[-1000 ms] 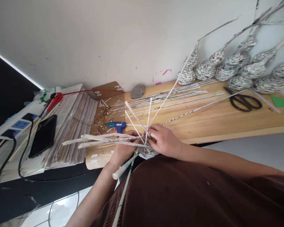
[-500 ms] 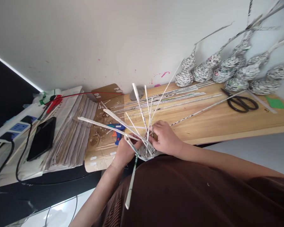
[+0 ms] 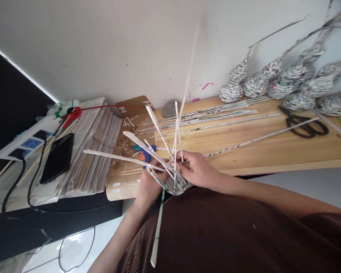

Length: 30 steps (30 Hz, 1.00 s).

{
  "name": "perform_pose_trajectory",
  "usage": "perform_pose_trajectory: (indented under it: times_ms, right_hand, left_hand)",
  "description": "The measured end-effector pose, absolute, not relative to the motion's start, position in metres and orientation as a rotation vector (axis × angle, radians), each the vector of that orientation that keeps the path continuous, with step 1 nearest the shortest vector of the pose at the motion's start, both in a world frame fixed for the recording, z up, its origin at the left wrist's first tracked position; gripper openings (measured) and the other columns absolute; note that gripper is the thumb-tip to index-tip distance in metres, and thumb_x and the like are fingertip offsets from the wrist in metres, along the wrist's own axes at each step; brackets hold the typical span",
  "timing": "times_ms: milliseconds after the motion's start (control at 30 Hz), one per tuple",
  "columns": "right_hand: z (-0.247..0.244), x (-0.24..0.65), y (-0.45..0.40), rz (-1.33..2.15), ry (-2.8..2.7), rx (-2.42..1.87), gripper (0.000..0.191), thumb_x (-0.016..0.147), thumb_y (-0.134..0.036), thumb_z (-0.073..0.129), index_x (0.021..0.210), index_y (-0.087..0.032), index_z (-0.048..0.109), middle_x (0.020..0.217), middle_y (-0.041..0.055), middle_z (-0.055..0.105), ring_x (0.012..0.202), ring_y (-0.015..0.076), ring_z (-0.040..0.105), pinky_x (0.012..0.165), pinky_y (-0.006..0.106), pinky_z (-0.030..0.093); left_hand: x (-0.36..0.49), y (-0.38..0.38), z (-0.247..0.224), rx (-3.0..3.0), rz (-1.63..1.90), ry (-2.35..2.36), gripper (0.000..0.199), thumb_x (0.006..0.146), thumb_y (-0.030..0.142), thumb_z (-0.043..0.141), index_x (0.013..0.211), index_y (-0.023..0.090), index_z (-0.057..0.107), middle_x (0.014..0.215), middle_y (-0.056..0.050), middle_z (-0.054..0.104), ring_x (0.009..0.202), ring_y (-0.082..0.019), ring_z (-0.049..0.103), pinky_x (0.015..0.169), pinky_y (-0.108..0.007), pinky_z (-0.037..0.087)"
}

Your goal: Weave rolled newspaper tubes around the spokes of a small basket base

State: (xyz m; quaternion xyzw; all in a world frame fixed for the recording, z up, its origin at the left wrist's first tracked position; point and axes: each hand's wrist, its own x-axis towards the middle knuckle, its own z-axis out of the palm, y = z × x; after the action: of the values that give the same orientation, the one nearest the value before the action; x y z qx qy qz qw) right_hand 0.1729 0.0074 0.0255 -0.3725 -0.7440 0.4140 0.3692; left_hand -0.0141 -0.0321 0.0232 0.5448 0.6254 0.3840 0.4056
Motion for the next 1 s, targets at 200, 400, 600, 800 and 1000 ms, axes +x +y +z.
perform_pose_trajectory:
  times_ms: [200, 400, 600, 800, 1000]
  right_hand:
    - [0.027, 0.168, 0.011, 1.345, -1.494, -0.859, 0.012, 0.092, -0.032, 0.056, 0.099, -0.022, 0.055, 0.085, 0.003, 0.07, 0.076, 0.017, 0.068, 0.07, 0.028, 0.054]
    - [0.026, 0.173, 0.016, 1.242, -1.62, -0.969, 0.02, 0.088, -0.039, 0.063, 0.087, -0.019, 0.066, 0.075, 0.0022, 0.067, 0.067, 0.0157, 0.061, 0.064, 0.027, 0.049]
    - [0.026, 0.175, 0.012, 1.366, -1.592, -0.992, 0.016, 0.083, -0.031, 0.067, 0.094, -0.019, 0.066, 0.063, -0.0015, 0.063, 0.057, 0.0142, 0.059, 0.055, 0.025, 0.045]
    - [0.035, 0.196, 0.001, 1.566, -1.371, -0.934, 0.021, 0.087, -0.035, 0.063, 0.075, -0.019, 0.059, 0.074, 0.0027, 0.068, 0.068, 0.0161, 0.065, 0.064, 0.03, 0.055]
    - [0.038, 0.221, -0.013, 1.148, -1.821, -0.63, 0.026, 0.088, -0.011, 0.053, 0.106, -0.02, 0.069, 0.109, 0.0099, 0.071, 0.105, 0.0219, 0.067, 0.092, 0.038, 0.054]
  left_hand:
    - [-0.011, -0.031, 0.018, 1.277, 0.966, 1.576, 0.022, 0.071, 0.029, 0.074, 0.088, 0.015, 0.077, 0.084, -0.007, 0.078, 0.075, -0.021, 0.072, 0.071, -0.028, 0.055]
    - [-0.002, -0.036, 0.031, 1.333, 0.953, 1.682, 0.021, 0.07, 0.027, 0.073, 0.086, 0.014, 0.078, 0.079, -0.006, 0.078, 0.07, -0.02, 0.071, 0.063, -0.025, 0.054]
    - [0.001, -0.038, 0.033, 1.426, 0.955, 1.709, 0.016, 0.073, 0.03, 0.072, 0.08, 0.016, 0.077, 0.074, -0.004, 0.076, 0.06, -0.015, 0.066, 0.056, -0.022, 0.049]
    - [0.002, -0.038, 0.028, 1.405, 0.944, 1.804, 0.012, 0.071, 0.028, 0.071, 0.074, 0.016, 0.072, 0.069, -0.002, 0.073, 0.056, -0.014, 0.063, 0.055, -0.021, 0.048]
    - [0.003, -0.039, 0.027, 1.389, 0.962, 1.821, 0.01, 0.07, 0.027, 0.071, 0.073, 0.017, 0.072, 0.067, -0.001, 0.072, 0.057, -0.013, 0.064, 0.054, -0.02, 0.047]
